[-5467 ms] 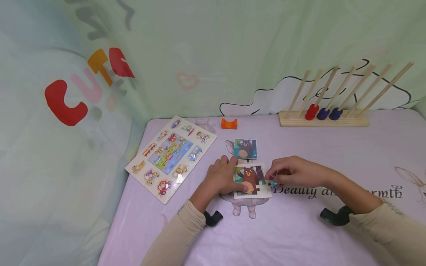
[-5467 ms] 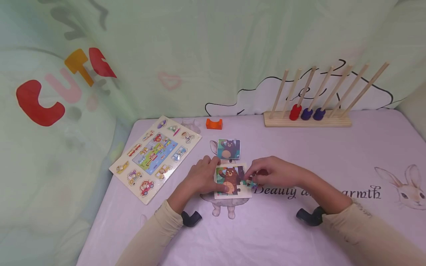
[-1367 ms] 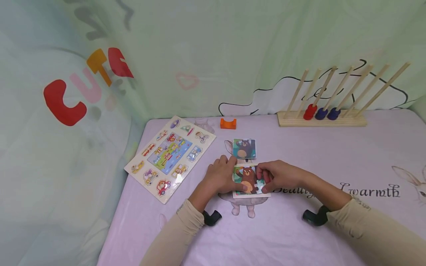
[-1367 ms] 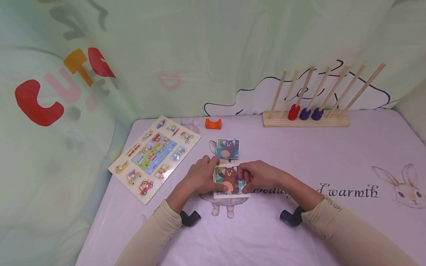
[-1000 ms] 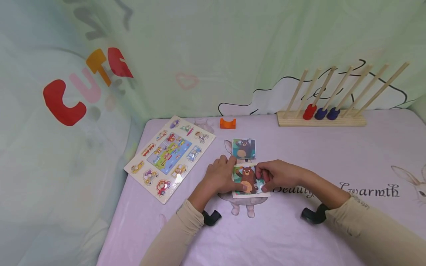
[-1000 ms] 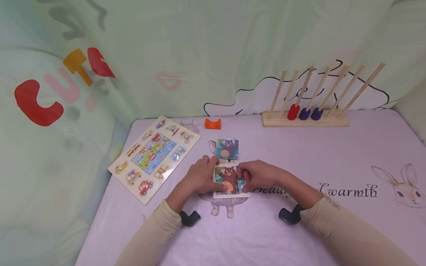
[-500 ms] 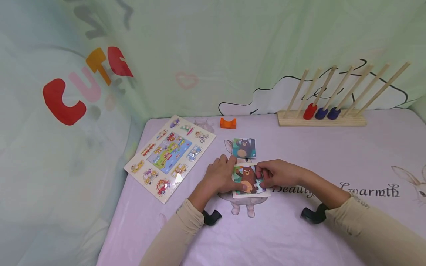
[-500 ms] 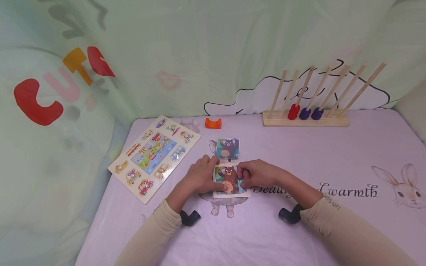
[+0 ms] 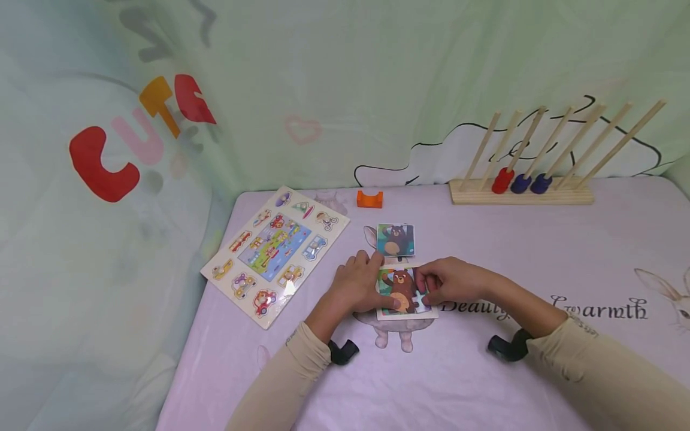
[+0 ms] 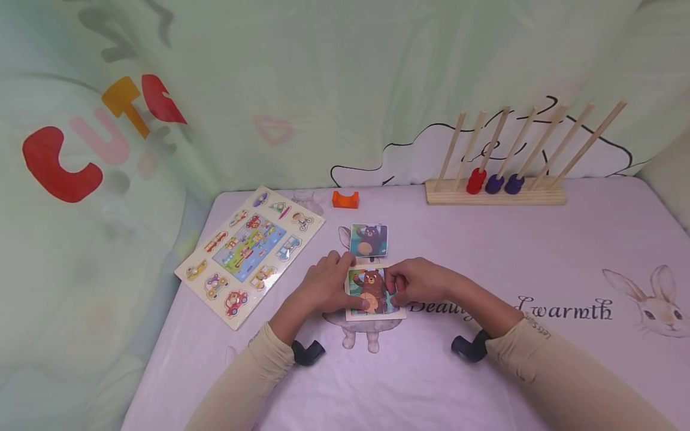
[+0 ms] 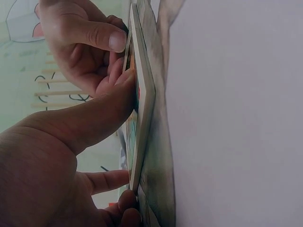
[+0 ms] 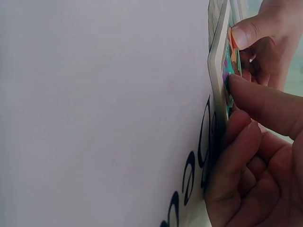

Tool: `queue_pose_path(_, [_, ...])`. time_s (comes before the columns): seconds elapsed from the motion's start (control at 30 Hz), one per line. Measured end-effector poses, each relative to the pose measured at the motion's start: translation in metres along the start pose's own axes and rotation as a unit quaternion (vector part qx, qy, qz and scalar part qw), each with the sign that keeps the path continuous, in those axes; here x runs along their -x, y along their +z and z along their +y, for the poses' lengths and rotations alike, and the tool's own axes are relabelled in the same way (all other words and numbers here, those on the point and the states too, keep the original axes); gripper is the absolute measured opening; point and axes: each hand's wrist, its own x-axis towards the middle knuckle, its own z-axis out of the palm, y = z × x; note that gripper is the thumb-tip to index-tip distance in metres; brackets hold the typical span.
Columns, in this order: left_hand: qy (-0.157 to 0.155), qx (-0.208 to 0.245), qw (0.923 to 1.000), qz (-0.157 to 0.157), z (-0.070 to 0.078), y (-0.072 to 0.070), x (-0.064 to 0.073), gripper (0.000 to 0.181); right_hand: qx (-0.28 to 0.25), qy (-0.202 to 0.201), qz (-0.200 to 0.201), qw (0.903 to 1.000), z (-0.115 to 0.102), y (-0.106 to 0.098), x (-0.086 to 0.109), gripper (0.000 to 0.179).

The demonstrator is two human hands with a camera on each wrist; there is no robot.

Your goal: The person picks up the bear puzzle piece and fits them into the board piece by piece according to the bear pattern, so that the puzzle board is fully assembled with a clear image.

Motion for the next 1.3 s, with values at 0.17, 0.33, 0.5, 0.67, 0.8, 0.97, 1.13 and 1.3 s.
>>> queue_pose_path(0.17, [0.0,0.002,1.0,0.0,0.0,-0.0004,0.0005,0.091,0.008,0.014,-0.006,0.9999,-0.0008,-0.0017,-0.0001,0.017])
queue_pose_path(0.33, [0.0,0.002,1.0,0.0,0.0005,-0.0011,0.0007,0.091,0.006,0.016,-0.012,0.9998,0.0003,-0.002,-0.0009,0.018])
queue_pose_path(0.5, [-0.001,0.002,1.0,0.0,0.0009,-0.0011,0.0007,0.091,0.005,0.013,-0.012,0.9998,0.0005,-0.0018,-0.0015,0.019])
queue_pose_path(0.67, [-0.002,0.001,1.0,-0.003,0.0007,-0.0011,0.0004,0.09,-0.003,0.019,-0.01,0.9998,0.0002,-0.0014,-0.0017,0.015])
queue_pose_path(0.8, [-0.004,0.002,1.0,-0.006,0.0007,-0.0014,0.0001,0.09,-0.007,0.027,0.0,0.9996,0.0002,-0.0006,-0.0034,0.017])
queue_pose_path(0.97, [-0.005,0.0,1.0,-0.006,0.0008,-0.002,0.0002,0.09,0.004,0.041,0.007,0.9991,-0.0012,-0.0005,-0.0063,0.021])
queue_pose_path(1.13, [-0.003,-0.002,1.0,-0.004,0.0006,-0.0025,0.0006,0.09,0.035,0.047,0.013,0.9982,-0.0045,-0.0009,-0.0094,0.023])
queue_pose_path(1.3, [0.004,-0.004,1.0,0.002,-0.0002,-0.0024,0.0009,0.089,0.049,0.031,0.005,0.9983,-0.0039,-0.0032,-0.0078,0.025])
